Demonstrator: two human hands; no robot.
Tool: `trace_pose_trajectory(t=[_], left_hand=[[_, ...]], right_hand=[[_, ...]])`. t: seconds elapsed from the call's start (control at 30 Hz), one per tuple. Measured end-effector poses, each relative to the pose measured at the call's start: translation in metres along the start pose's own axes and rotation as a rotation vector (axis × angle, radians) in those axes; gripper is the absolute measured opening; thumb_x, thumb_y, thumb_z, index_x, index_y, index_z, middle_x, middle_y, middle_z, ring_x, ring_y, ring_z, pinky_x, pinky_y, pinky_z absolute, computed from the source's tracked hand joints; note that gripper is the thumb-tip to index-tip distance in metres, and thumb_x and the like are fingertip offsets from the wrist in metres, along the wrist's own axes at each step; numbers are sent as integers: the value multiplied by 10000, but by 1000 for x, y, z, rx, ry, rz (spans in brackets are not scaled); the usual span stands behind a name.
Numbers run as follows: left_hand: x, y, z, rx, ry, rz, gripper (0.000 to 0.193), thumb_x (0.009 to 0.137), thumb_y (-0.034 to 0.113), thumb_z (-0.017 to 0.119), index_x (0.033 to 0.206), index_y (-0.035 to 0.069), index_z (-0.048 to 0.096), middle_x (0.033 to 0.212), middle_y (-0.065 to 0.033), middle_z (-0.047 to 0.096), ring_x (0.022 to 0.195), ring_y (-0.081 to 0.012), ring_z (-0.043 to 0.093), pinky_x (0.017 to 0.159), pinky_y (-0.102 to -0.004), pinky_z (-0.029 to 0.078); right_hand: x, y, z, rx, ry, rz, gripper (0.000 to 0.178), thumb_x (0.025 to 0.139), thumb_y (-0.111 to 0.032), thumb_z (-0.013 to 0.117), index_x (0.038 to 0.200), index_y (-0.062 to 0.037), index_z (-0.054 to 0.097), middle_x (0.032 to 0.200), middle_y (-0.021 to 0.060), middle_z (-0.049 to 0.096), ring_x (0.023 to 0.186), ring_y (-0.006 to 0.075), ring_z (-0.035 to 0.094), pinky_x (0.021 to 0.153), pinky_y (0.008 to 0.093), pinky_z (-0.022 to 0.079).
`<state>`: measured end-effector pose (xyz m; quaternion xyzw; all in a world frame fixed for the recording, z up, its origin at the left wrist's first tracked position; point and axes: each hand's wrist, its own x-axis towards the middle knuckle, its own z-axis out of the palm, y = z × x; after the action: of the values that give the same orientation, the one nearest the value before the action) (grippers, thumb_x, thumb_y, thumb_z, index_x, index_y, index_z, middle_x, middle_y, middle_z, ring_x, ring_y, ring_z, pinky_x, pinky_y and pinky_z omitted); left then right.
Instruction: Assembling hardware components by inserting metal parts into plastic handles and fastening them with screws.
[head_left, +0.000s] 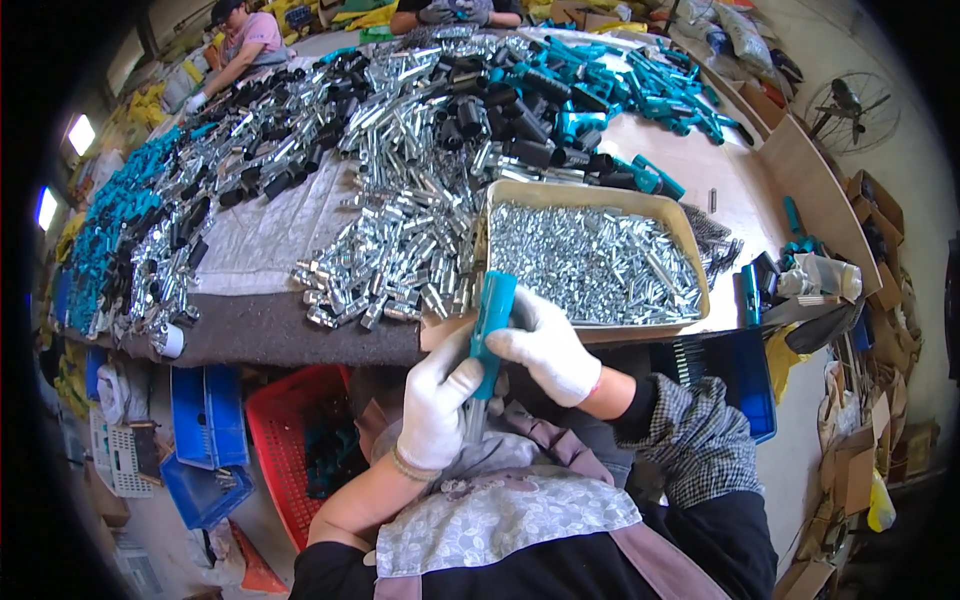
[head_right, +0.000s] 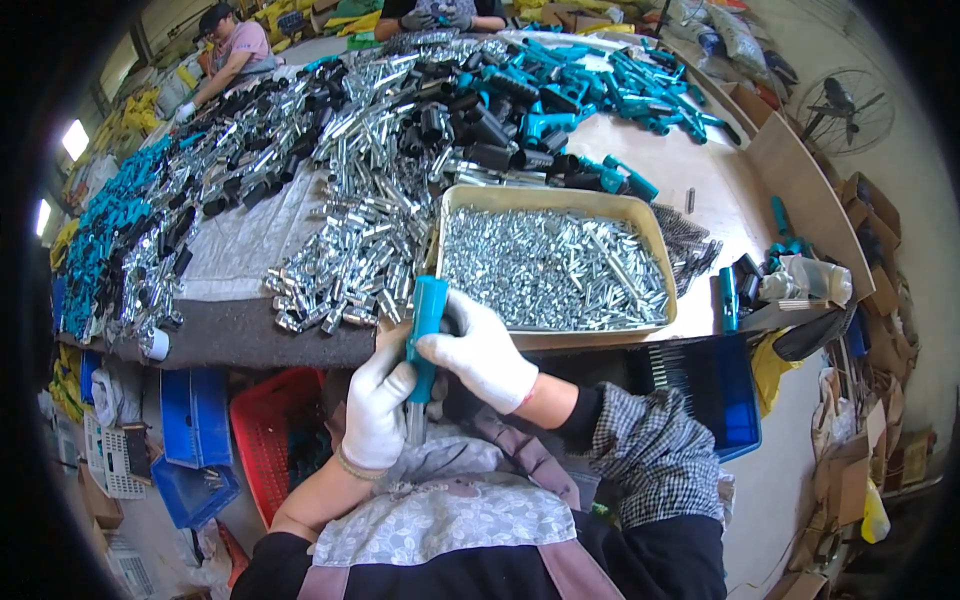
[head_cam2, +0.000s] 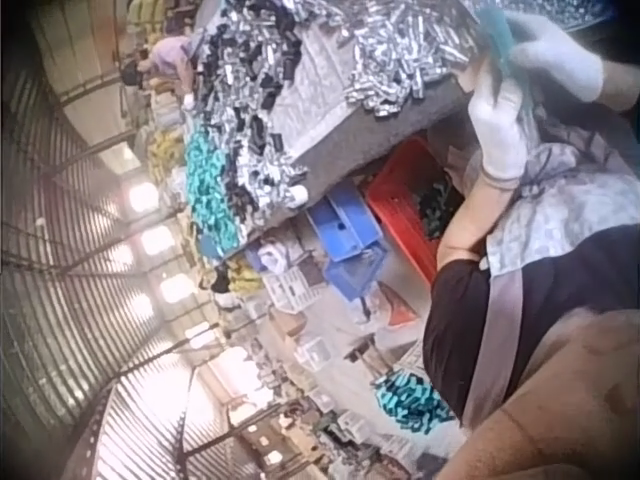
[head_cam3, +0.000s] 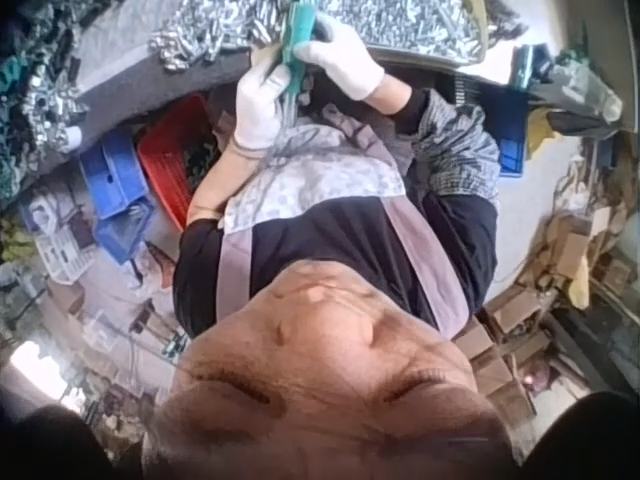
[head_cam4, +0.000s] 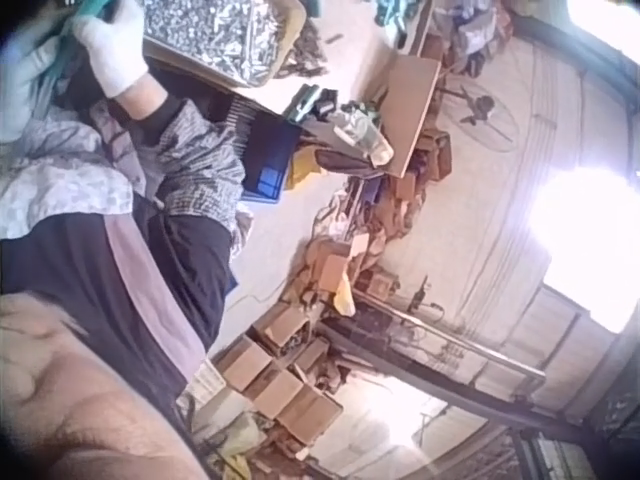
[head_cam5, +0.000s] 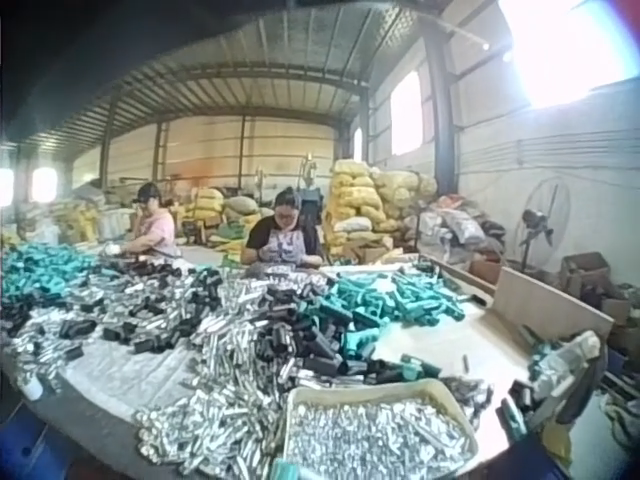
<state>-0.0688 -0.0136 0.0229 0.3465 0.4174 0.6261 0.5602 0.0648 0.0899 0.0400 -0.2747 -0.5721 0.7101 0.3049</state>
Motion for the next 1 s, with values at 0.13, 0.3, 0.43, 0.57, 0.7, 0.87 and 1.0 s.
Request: trace_pose_trajectory(t=[0.13,0.3,0.43,0.57,0.7,0.87,1.0], left_hand=[[11,6,-2,-93,-57,-52,632,974,364,622,1420,-44,432,1012,-91,617,790,-139,626,647,-254,529],[14,15,-6,-384,-110,-196,496,1020,283,559,1382,-39,455,1156,-128,606,883,-152,637,700,-269,555],[12,-1,-14,-473,-102,-307,482,1040,254,517,1422,-23,417,1187,-135,610,921,-173,640,724,-296,568],[4,-4,-20,-441,-78,-333,481,1040,244,517,1420,-30,412,1194,-149,610,922,-184,646,736,-315,572],[1,0,-15,-422,-59,-335,473,1038,232,520,1412,-38,414,1186,-158,612,910,-183,650,741,-313,572],[6,-1,-13,-387,-87,-325,485,1029,241,539,1401,-47,418,1180,-162,611,903,-181,652,724,-305,574],[2,4,-12,-270,-39,-246,533,1012,271,574,1400,-59,417,1151,-159,611,872,-177,651,721,-293,573]], right_hand=[[11,-20,-19,12,-124,126,394,874,-145,702,1217,-6,567,1046,41,625,933,102,577,790,260,508],[92,-69,-93,-922,-58,-399,312,846,-265,708,1037,-19,728,968,154,720,881,228,698,779,346,534],[168,-74,-185,-1610,428,-338,231,815,-195,657,1019,-151,755,1061,160,686,998,347,657,881,443,527],[202,-62,-200,-1905,383,-215,374,771,-163,677,1129,-256,736,1207,124,638,1128,354,589,967,448,492],[213,-53,-203,-1939,268,-83,371,782,-161,635,1114,-280,750,1224,125,626,1142,349,578,974,439,489],[180,-77,-195,-1736,283,-385,347,760,-196,676,1075,-59,723,1061,151,686,1018,337,643,883,423,528],[89,-89,-133,-1220,-52,-599,399,752,-197,745,1108,-25,686,996,172,693,913,320,679,820,388,537]])
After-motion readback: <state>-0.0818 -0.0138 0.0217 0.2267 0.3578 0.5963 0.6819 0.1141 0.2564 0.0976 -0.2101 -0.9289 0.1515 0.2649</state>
